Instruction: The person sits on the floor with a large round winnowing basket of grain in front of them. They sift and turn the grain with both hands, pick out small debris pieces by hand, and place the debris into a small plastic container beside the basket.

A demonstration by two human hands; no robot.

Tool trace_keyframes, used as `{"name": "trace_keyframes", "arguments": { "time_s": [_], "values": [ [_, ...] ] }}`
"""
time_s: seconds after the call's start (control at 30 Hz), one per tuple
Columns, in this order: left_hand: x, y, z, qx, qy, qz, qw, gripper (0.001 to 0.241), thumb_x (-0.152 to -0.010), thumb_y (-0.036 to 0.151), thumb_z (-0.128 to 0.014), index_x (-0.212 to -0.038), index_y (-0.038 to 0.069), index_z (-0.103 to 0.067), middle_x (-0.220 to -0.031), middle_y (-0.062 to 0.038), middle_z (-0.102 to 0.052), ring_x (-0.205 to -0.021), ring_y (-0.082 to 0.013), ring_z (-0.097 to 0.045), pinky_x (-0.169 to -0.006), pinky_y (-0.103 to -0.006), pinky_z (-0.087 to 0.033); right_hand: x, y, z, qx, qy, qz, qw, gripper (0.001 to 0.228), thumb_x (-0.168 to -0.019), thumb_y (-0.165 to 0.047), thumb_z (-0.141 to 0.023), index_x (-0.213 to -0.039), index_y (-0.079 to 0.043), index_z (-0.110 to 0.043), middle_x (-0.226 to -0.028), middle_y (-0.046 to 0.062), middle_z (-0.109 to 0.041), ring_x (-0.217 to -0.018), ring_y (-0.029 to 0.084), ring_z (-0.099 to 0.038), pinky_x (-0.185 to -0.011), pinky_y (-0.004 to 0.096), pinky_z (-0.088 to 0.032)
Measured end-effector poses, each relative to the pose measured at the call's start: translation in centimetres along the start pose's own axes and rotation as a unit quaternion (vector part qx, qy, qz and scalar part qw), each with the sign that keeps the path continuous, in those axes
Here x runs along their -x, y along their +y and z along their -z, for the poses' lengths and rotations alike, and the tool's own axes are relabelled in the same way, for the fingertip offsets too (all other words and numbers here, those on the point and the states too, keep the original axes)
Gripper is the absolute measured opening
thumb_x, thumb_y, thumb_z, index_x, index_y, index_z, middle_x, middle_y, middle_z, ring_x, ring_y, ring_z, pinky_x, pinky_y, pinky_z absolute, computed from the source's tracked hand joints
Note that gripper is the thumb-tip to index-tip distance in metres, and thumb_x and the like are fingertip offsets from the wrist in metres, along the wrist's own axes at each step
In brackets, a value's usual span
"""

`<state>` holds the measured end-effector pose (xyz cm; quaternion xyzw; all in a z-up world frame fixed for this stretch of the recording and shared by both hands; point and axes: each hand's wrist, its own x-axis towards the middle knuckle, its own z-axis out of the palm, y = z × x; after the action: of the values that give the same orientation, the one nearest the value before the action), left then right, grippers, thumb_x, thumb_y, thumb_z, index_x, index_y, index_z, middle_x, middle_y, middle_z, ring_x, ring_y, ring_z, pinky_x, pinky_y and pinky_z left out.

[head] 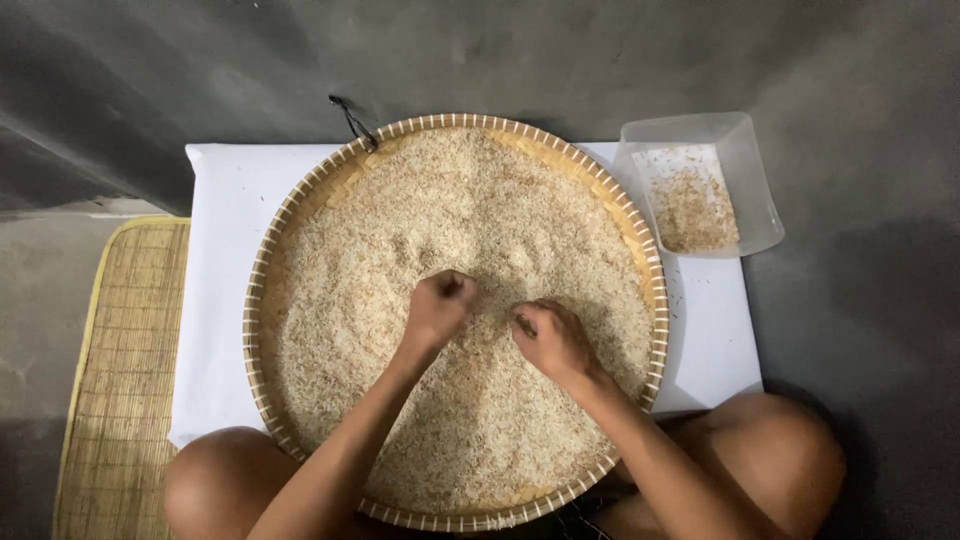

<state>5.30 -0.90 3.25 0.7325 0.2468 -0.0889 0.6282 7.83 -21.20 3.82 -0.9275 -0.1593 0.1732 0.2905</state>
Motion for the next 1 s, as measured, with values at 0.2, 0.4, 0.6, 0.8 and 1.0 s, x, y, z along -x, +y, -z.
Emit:
{"name": "trace_keyframes", "arguments": {
  "time_s": [0.2, 0.4, 0.6, 0.8, 1.0],
  "values": [
    [-0.9, 1.3, 1.0, 0.257, -0.004, 0.08, 0.963, 0.026, -0.071, 0.013, -0.058, -0.088, -0.002, -0.071, -0.073, -0.015, -0.065, -0.065, -0.0221, -0.06, -0.054, -0.03, -0.047, -0.9, 0.4, -1.6, 0.035, 0.007, 0.108, 0.993, 0.018, -0.09, -0.022, -0.069, -0.103, -0.013, -0.078, -0.081, 0.012, -0.071, -0.084, 0.032, -0.073, -0.072, 0.044, -0.06],
    [0.5, 3.0, 1.1, 0.179, -0.017, 0.047, 0.983, 0.028, -0.066, 0.01, -0.065, -0.087, -0.004, -0.076, -0.063, -0.014, -0.061, -0.056, -0.0188, -0.056, -0.048, -0.0287, -0.045, -0.7, -0.5, -0.5, -0.464, 0.016, -0.052, 0.884, 0.007, -0.085, -0.003, -0.069, -0.091, -0.001, -0.071, -0.073, 0.015, -0.067, -0.067, 0.022, -0.065, -0.062, 0.034, -0.057],
    [3.0, 5.5, 1.6, 0.002, -0.062, 0.026, 0.998, 0.027, -0.075, 0.019, -0.067, -0.091, 0.002, -0.081, -0.06, -0.013, -0.061, -0.056, -0.0199, -0.054, -0.05, -0.0312, -0.037, -0.8, -0.4, 1.9, -0.601, 0.001, -0.161, 0.783, 0.013, -0.077, -0.001, -0.06, -0.089, 0.0, -0.067, -0.069, 0.012, -0.063, -0.061, 0.019, -0.061, -0.056, 0.029, -0.05],
    [2.5, 4.7, 1.6, -0.012, -0.053, 0.013, 0.998, 0.031, -0.078, 0.021, -0.071, -0.099, 0.001, -0.081, -0.072, -0.016, -0.07, -0.067, -0.0248, -0.062, -0.062, -0.0334, -0.045, 1.6, -4.6, 3.0, -0.019, -0.029, -0.026, 0.999, 0.024, -0.082, -0.021, -0.075, -0.104, -0.011, -0.079, -0.086, 0.014, -0.076, -0.086, 0.031, -0.074, -0.069, 0.042, -0.06],
    [2.8, 5.3, 2.7, -0.023, -0.032, 0.005, 0.999, 0.028, -0.081, 0.025, -0.073, -0.095, 0.003, -0.081, -0.071, -0.013, -0.069, -0.068, -0.0223, -0.063, -0.064, -0.033, -0.046, 1.4, -2.7, 0.3, -0.104, 0.012, -0.014, 0.994, 0.017, -0.076, -0.02, -0.078, -0.091, -0.013, -0.079, -0.057, 0.005, -0.06, -0.062, 0.02, -0.062, -0.059, 0.036, -0.051]
  ]
}}
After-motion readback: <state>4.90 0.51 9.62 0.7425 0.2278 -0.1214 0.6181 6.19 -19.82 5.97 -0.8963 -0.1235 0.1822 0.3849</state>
